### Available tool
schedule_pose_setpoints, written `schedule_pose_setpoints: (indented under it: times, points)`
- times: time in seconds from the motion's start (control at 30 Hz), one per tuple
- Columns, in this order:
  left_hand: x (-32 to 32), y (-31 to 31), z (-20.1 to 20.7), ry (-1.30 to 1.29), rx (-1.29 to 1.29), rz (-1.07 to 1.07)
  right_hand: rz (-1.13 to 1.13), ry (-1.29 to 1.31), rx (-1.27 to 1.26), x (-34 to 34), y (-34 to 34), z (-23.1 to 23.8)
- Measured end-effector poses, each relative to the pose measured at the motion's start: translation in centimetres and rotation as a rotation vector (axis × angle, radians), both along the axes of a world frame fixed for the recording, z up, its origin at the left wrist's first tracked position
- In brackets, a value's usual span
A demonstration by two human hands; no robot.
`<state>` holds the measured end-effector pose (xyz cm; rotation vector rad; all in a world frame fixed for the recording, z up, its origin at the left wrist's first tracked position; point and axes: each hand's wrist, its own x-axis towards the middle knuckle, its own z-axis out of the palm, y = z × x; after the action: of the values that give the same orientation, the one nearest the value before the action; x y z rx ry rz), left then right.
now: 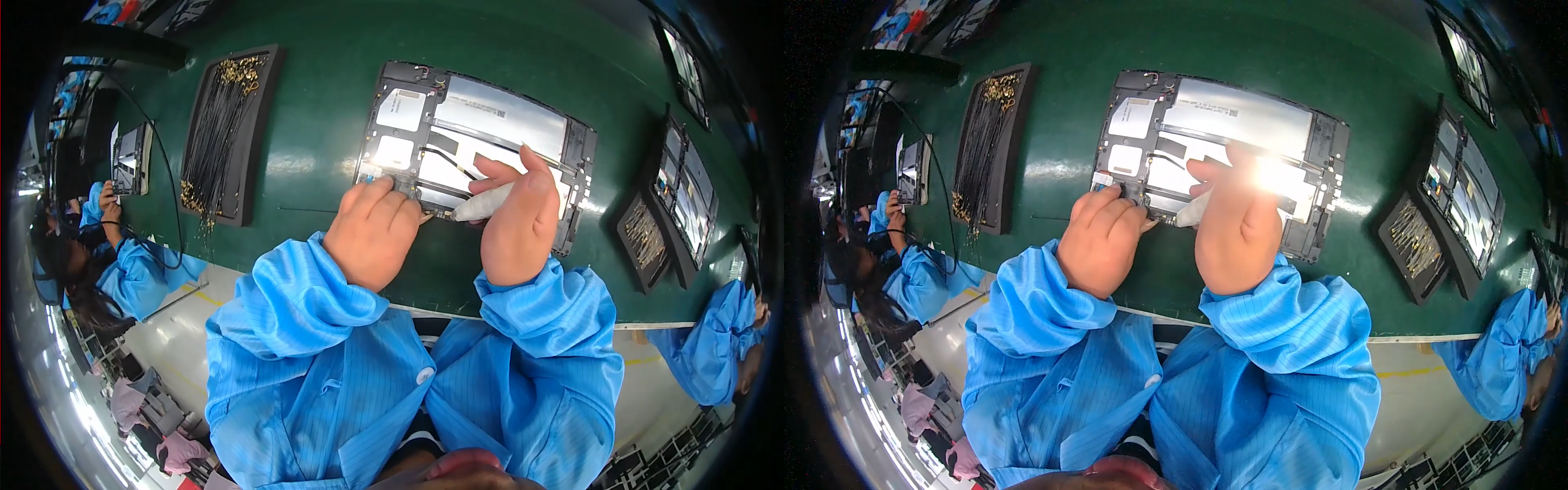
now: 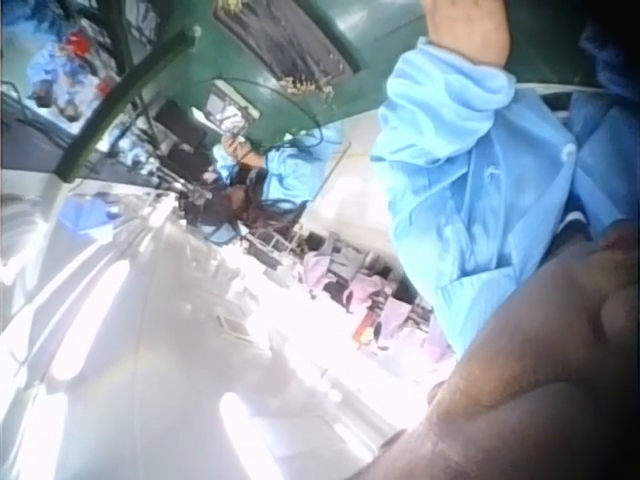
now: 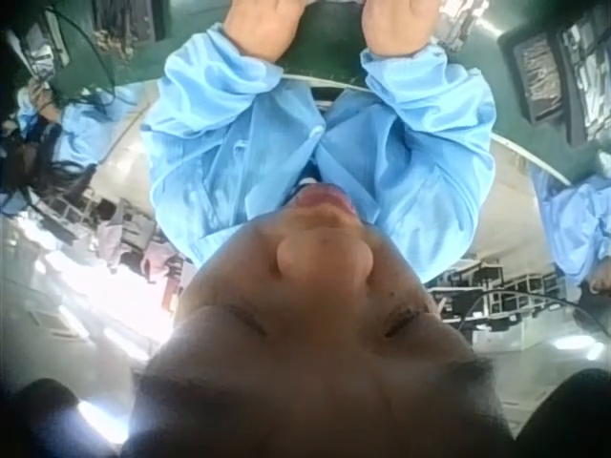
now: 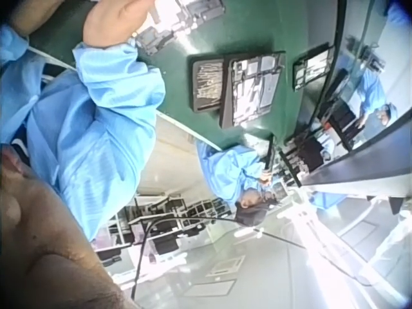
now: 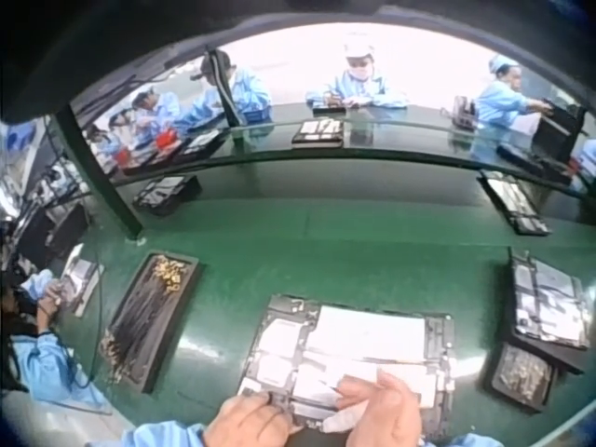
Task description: The person assembles or repairs tablet devices by manipulating internal components and connectors within the chassis, using a plastic pry tool.
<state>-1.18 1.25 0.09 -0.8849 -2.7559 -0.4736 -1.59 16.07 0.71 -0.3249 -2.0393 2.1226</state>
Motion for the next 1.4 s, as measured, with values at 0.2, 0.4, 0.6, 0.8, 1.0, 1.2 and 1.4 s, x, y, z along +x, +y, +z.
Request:
schedule_pose_setpoints:
  times: [0.2, 0.4, 0.6, 0.8, 1.0, 1.2, 1.4]
  points:
    - [-0.1, -0.1, 0.0, 0.021, -0.035, -0.039, 0.050, 0.235, 0.152, 0.5, -0.2, -1.5]
    - [0.0, -0.2, -0.1, 0.005, -0.052, -0.043, 0.072, 0.320, 0.221, 0.3, -0.1, -1.6]
    - [0.1, -0.4, -0.4, -0.014, -0.009, -0.028, 0.083, 0.286, 0.191, 0.2, -0.2, -1.4]
    - [0.1, -0.4, -0.7, 0.000, 0.007, -0.017, 0.077, 0.190, 0.186, 0.4, 0.1, -1.6]
    - [0.3, 0.0, -0.9, 0.011, 0.080, 0.035, 0.053, 0.202, 0.188, 0.4, 0.0, -1.6]
    - [0.3, -0.1, -0.7, 0.000, 0.037, 0.020, 0.068, 0.226, 0.190, 0.3, 0.0, -1.6]
    - [0.3, -0.1, -0.4, -0.011, -0.004, 0.002, 0.071, 0.251, 0.206, 0.4, -0.1, -1.7]
